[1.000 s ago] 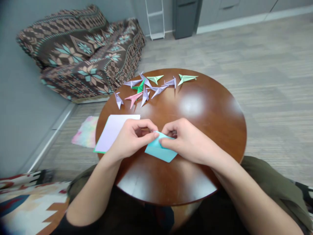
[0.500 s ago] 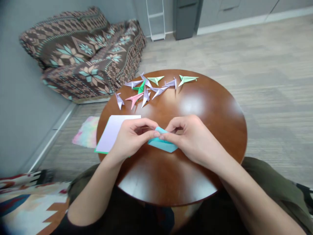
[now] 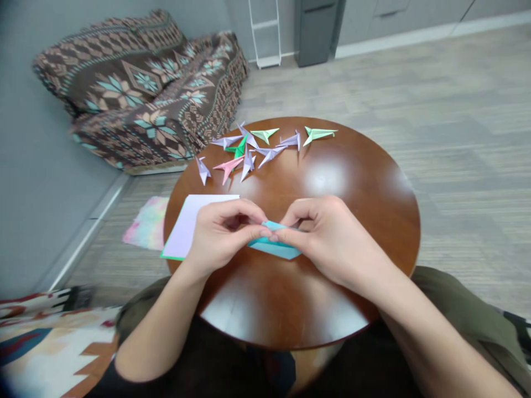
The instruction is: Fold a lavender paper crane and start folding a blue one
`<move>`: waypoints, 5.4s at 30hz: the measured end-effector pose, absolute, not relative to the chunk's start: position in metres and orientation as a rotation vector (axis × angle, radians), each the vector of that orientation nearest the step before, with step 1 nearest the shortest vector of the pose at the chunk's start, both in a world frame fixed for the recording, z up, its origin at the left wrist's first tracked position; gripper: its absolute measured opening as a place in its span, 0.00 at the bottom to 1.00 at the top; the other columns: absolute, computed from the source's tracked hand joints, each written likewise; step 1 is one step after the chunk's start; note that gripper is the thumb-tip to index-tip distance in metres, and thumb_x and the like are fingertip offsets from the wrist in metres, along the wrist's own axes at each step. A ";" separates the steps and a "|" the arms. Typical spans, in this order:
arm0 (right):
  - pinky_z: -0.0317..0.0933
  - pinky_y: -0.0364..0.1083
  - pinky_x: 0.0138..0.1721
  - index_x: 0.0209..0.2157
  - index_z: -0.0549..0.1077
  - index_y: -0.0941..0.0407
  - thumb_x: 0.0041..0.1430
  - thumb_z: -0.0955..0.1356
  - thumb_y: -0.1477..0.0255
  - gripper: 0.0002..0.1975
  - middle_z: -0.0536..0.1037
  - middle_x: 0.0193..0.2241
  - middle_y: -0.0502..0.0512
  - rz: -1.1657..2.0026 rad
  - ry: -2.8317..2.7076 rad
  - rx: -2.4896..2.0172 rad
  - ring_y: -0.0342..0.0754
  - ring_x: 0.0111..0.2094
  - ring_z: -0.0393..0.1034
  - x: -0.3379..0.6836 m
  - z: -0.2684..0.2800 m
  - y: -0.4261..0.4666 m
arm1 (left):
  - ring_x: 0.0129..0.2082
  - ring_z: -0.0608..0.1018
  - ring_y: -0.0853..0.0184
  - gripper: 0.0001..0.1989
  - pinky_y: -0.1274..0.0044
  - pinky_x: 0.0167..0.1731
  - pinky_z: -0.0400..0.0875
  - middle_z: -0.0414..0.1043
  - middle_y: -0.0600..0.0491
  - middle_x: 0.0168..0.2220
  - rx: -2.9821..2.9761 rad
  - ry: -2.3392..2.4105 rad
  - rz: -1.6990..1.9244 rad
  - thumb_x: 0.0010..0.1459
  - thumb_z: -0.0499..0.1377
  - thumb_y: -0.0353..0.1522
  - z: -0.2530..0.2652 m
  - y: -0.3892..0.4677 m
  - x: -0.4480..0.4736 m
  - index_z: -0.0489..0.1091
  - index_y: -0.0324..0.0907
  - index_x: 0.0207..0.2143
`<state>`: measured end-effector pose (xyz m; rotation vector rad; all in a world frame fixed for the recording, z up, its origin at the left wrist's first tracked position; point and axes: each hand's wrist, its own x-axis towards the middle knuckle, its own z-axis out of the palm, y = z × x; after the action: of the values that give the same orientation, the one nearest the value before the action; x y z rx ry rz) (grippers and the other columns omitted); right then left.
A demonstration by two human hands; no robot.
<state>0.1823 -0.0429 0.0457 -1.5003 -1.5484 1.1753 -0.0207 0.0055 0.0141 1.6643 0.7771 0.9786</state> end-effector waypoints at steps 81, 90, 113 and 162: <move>0.66 0.43 0.30 0.44 0.78 0.54 0.44 0.81 0.71 0.23 0.78 0.31 0.47 1.172 -1.175 -1.342 0.45 0.30 0.71 0.180 0.012 -0.019 | 0.24 0.83 0.70 0.06 0.82 0.28 0.80 0.82 0.55 0.25 1.412 0.953 1.136 0.51 0.74 0.30 0.011 0.008 -0.013 0.80 0.39 0.28; 0.65 0.44 0.30 0.43 0.76 0.55 0.48 0.75 0.74 0.18 0.81 0.34 0.50 1.110 -1.451 -1.388 0.47 0.32 0.72 0.169 0.020 -0.028 | 0.27 0.75 0.71 0.07 0.80 0.29 0.68 0.77 0.55 0.28 1.784 1.005 0.945 0.54 0.73 0.34 0.011 0.008 -0.017 0.81 0.40 0.33; 0.65 0.43 0.35 0.43 0.75 0.54 0.52 0.76 0.75 0.15 0.84 0.35 0.48 1.192 -1.553 -1.341 0.47 0.34 0.76 0.158 0.023 -0.033 | 0.24 0.72 0.73 0.07 0.81 0.25 0.64 0.76 0.55 0.25 1.592 0.895 0.995 0.52 0.74 0.33 0.014 0.005 -0.014 0.82 0.40 0.27; 0.65 0.45 0.34 0.45 0.71 0.54 0.47 0.74 0.76 0.21 0.81 0.39 0.51 1.305 -1.584 -1.412 0.48 0.34 0.73 0.162 0.024 -0.034 | 0.30 0.85 0.63 0.14 0.76 0.32 0.81 0.84 0.50 0.30 1.490 0.963 0.962 0.48 0.77 0.38 0.012 0.004 -0.014 0.82 0.39 0.33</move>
<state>0.1621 -0.0335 0.0237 -1.4123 -1.5836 1.3049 -0.0136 0.0042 0.0121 1.4899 0.9633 0.9623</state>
